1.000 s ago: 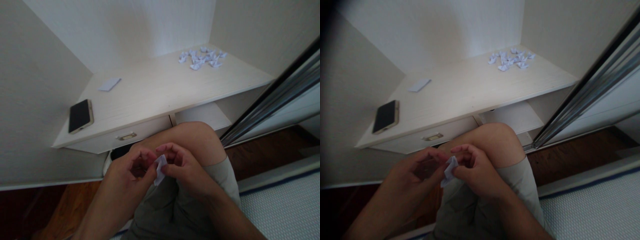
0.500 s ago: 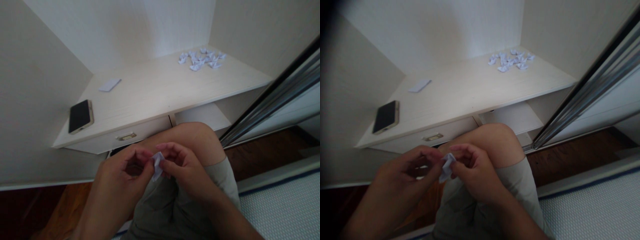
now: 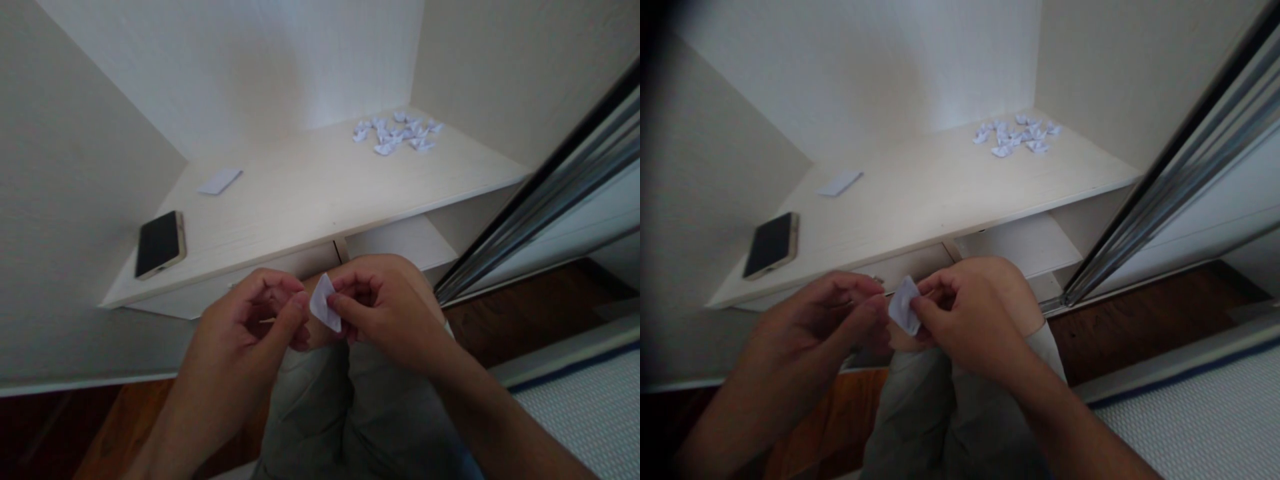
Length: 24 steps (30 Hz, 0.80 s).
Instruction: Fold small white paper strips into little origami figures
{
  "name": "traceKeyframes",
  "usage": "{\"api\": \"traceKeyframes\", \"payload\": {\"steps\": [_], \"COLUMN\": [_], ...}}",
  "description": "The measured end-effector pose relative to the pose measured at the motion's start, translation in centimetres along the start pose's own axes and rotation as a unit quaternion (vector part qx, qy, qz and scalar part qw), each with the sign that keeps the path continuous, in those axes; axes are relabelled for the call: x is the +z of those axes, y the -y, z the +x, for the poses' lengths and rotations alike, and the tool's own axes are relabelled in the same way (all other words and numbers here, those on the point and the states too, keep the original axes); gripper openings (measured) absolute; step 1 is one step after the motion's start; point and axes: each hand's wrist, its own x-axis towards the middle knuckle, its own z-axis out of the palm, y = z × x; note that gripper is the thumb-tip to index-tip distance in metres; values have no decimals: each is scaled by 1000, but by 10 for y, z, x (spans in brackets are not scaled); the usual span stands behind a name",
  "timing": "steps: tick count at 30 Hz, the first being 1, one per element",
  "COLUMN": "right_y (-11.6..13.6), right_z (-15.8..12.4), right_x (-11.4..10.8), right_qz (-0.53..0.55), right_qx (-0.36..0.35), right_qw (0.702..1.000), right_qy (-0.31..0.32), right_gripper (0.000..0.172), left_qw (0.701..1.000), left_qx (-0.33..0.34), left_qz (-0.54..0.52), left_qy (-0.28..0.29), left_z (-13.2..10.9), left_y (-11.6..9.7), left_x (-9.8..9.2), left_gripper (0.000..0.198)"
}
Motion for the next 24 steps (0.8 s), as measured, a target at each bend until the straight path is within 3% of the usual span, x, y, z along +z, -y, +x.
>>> {"api": "traceKeyframes", "payload": {"steps": [3,6,10,12,18,24], "right_y": [16,36,60,68,80,85], "right_z": [7,12,17,21,38,46], "right_x": [-25,-48,-69,-77,-90,-99], "right_qz": [-38,-109,-166,-186,-224,-216], "right_qx": [-4,5,18,24,43,38], "right_qw": [998,988,961,944,908,897], "right_qy": [47,107,222,270,350,384], "right_gripper": [10,15,19,17,7,8], "left_qw": [999,986,916,882,833,832], "left_qx": [41,113,286,331,380,384], "left_qz": [28,110,229,257,234,222], "left_qy": [3,56,164,215,326,334], "left_z": [5,17,40,49,71,86], "left_y": [-2,-7,-23,-32,-45,-50], "left_x": [-9,-21,-30,-30,-13,-1], "left_gripper": [19,23,29,31,15,8]}}
